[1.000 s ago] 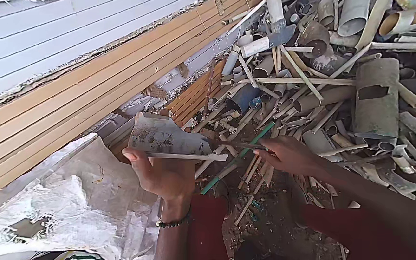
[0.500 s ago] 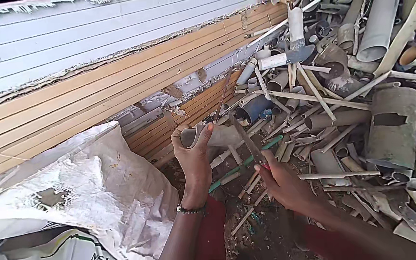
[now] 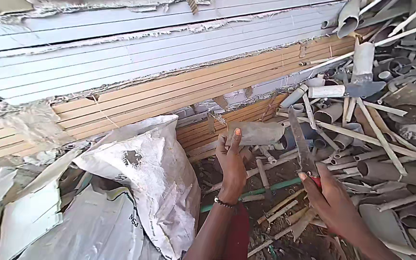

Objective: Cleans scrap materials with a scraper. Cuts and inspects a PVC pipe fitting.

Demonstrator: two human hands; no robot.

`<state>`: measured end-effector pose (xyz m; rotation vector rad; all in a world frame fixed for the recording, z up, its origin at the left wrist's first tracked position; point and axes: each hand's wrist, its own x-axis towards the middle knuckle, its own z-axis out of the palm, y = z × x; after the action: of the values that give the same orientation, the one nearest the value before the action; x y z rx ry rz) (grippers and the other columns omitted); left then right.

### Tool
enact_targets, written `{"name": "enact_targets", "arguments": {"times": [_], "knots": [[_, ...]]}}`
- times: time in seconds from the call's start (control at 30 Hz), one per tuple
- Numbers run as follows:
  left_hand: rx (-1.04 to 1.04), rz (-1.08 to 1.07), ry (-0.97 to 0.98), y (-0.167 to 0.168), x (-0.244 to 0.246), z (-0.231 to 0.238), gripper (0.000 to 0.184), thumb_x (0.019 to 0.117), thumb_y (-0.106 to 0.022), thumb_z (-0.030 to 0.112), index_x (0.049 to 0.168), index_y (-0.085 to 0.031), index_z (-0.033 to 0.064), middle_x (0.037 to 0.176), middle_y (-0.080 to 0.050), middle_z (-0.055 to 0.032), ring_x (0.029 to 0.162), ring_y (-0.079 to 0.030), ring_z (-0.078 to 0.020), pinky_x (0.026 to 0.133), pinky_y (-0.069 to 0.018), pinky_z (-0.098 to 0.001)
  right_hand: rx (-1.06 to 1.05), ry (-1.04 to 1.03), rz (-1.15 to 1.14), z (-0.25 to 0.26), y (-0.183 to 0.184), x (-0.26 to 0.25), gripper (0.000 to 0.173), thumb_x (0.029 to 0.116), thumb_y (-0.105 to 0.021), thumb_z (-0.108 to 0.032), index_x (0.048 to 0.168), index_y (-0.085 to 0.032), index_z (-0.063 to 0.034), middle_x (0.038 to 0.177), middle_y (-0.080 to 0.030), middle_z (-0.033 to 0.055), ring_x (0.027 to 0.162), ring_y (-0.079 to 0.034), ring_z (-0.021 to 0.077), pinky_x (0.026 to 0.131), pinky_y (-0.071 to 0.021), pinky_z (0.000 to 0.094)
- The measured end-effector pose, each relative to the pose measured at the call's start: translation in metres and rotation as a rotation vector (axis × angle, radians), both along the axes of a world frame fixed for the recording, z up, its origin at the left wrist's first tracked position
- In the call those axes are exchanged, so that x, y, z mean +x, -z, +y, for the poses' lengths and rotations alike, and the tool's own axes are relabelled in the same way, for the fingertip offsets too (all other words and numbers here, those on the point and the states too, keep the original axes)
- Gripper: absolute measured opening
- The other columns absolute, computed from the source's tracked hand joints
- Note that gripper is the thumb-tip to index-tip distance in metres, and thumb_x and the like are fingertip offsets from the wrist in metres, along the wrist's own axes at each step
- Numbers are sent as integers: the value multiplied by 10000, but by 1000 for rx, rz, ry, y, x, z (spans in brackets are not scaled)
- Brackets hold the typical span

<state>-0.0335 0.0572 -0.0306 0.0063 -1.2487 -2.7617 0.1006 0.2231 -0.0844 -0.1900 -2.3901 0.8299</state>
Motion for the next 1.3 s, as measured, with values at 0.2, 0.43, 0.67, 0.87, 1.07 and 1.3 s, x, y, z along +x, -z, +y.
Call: {"name": "enact_targets", "arguments": {"times": [0.2, 0.43, 0.67, 0.87, 1.07, 1.3], "knots": [[-698, 664, -1014, -31, -81, -142, 269, 957, -711, 296, 1047, -671, 45, 1481, -441, -160, 1392, -425, -254, 1062, -475, -370, -218, -48, -209, 24, 18, -5, 597, 1049, -439, -388, 1434, -406, 67, 722, -576, 91, 502, -579, 212, 484, -533, 449], [-1148, 453, -886, -56, -63, -263, 555, 986, -624, 386, 1368, -537, -8, 1574, -355, -211, 1474, -327, -270, 1167, -335, -423, -263, 28, -300, 31, 17, -1, 495, 1072, -434, -342, 1431, -434, -2, 729, -563, 88, 526, -569, 207, 521, -517, 426], [-947, 619, -662, 21, -32, -173, 482, 981, -670, 137, 1271, -485, -201, 1321, -536, -284, 1298, -521, -277, 1108, -447, -354, -864, 186, -308, 56, -17, 14, 547, 1077, -552, -211, 1529, -256, -126, 787, -508, 68, 495, -538, 121, 480, -523, 259], [-905, 524, -254, 43, -25, -96, 473, 959, -641, 96, 1278, -485, -216, 1329, -524, -304, 1239, -582, -315, 1006, -549, -382, -1100, 234, -203, 77, -9, 10, 662, 1067, -513, -104, 1602, -141, -220, 846, -546, 103, 536, -594, 161, 486, -549, 289], [-1084, 498, 64, 111, -45, -64, 588, 918, -680, 304, 1354, -481, -35, 1497, -354, -263, 1265, -538, -253, 904, -567, -343, -515, 201, -399, 83, -17, 4, 537, 1073, -542, -195, 1578, -363, -149, 940, -641, 166, 705, -618, 248, 654, -530, 418], [-1464, 569, 558, 206, -84, -52, 393, 962, -649, 329, 1185, -687, 7, 1309, -605, -249, 1196, -601, -398, 970, -519, -572, -477, 183, -426, 113, -6, 2, 302, 1026, -631, -239, 1255, -608, -45, 866, -639, 100, 662, -598, 179, 617, -519, 377]]}}
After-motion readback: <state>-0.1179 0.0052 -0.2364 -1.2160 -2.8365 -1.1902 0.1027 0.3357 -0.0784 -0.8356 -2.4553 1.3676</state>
